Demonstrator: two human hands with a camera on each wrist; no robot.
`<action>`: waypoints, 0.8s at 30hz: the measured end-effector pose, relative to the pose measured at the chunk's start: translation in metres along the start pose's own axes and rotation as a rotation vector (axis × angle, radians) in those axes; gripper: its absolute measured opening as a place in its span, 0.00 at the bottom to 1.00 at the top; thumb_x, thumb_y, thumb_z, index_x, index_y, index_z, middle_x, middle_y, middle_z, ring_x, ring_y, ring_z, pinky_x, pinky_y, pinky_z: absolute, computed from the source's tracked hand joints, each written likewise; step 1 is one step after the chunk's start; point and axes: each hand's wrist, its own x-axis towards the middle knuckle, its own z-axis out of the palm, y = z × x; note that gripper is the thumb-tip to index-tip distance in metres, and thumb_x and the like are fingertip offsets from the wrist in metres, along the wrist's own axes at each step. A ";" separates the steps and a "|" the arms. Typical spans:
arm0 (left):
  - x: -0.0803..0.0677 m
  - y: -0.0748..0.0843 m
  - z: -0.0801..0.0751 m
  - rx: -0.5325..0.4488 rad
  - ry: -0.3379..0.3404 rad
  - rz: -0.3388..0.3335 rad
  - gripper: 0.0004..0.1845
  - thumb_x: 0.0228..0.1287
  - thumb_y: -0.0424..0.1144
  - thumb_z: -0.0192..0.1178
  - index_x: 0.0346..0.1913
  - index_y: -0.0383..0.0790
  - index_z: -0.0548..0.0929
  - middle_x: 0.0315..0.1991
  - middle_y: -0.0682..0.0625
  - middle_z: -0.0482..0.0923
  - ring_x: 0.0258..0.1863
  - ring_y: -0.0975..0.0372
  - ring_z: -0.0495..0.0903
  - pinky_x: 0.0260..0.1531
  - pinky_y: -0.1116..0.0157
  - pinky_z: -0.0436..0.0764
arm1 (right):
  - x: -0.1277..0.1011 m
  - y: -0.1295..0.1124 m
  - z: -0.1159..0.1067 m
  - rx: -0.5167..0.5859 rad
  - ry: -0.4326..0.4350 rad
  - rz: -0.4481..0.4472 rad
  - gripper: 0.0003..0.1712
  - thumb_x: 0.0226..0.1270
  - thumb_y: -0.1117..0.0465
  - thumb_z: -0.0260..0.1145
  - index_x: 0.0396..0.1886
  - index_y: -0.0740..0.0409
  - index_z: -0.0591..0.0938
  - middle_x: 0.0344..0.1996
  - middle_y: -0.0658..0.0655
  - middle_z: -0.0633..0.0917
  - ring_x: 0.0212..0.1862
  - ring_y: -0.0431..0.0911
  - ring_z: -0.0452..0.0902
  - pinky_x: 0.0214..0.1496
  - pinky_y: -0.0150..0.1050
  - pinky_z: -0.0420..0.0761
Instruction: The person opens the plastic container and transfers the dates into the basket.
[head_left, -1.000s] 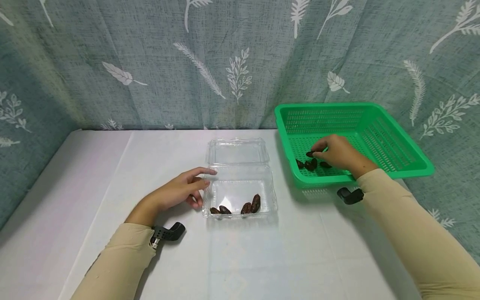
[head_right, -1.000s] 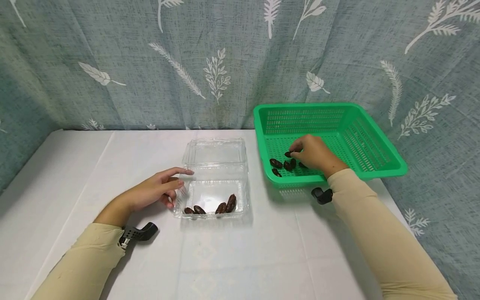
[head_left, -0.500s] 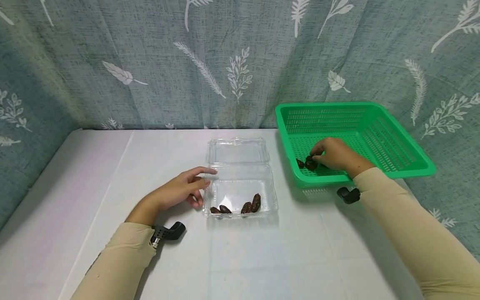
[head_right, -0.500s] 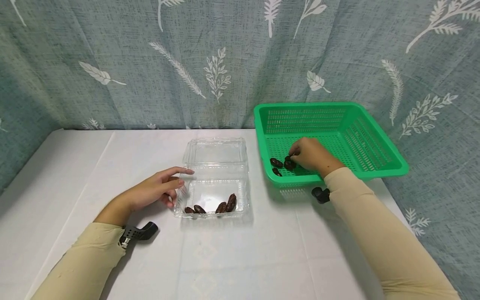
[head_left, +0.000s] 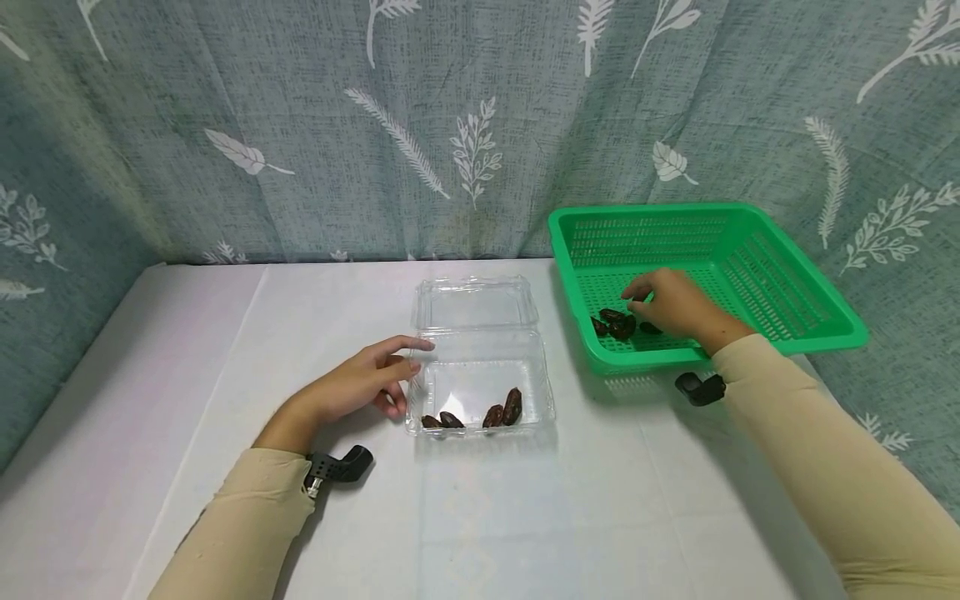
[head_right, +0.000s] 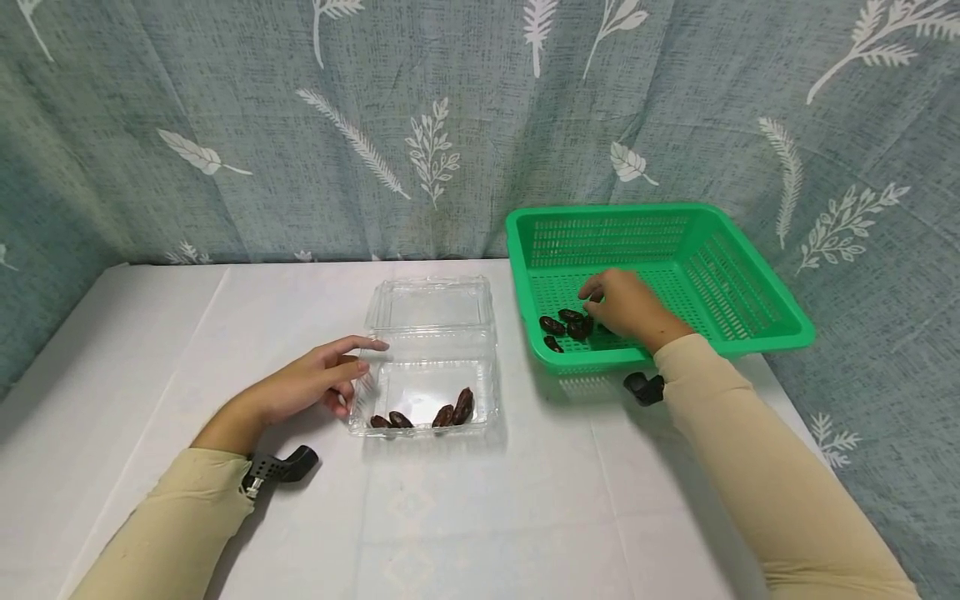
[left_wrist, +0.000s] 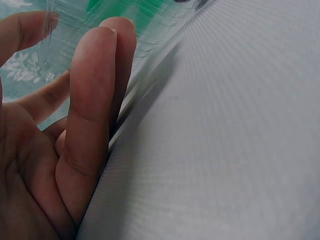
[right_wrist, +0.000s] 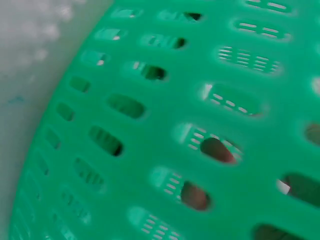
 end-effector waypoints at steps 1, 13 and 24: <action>0.000 0.000 0.000 0.001 -0.001 0.001 0.26 0.77 0.49 0.53 0.72 0.49 0.66 0.45 0.40 0.74 0.28 0.58 0.83 0.32 0.61 0.87 | -0.002 -0.001 -0.001 0.007 0.021 -0.006 0.16 0.73 0.65 0.61 0.56 0.68 0.82 0.51 0.72 0.83 0.50 0.63 0.80 0.44 0.54 0.82; 0.000 -0.001 0.001 0.002 0.011 -0.002 0.25 0.76 0.49 0.53 0.72 0.52 0.67 0.44 0.41 0.74 0.29 0.57 0.84 0.33 0.59 0.87 | -0.030 -0.050 0.003 0.126 0.396 -0.248 0.11 0.72 0.65 0.63 0.48 0.59 0.87 0.47 0.59 0.87 0.41 0.48 0.81 0.37 0.38 0.81; 0.000 -0.001 0.002 -0.016 0.012 -0.010 0.25 0.76 0.49 0.54 0.72 0.53 0.67 0.44 0.41 0.74 0.28 0.57 0.83 0.31 0.60 0.87 | -0.045 -0.104 0.039 0.312 0.470 -0.585 0.11 0.62 0.73 0.68 0.42 0.58 0.89 0.34 0.52 0.88 0.33 0.37 0.76 0.30 0.29 0.78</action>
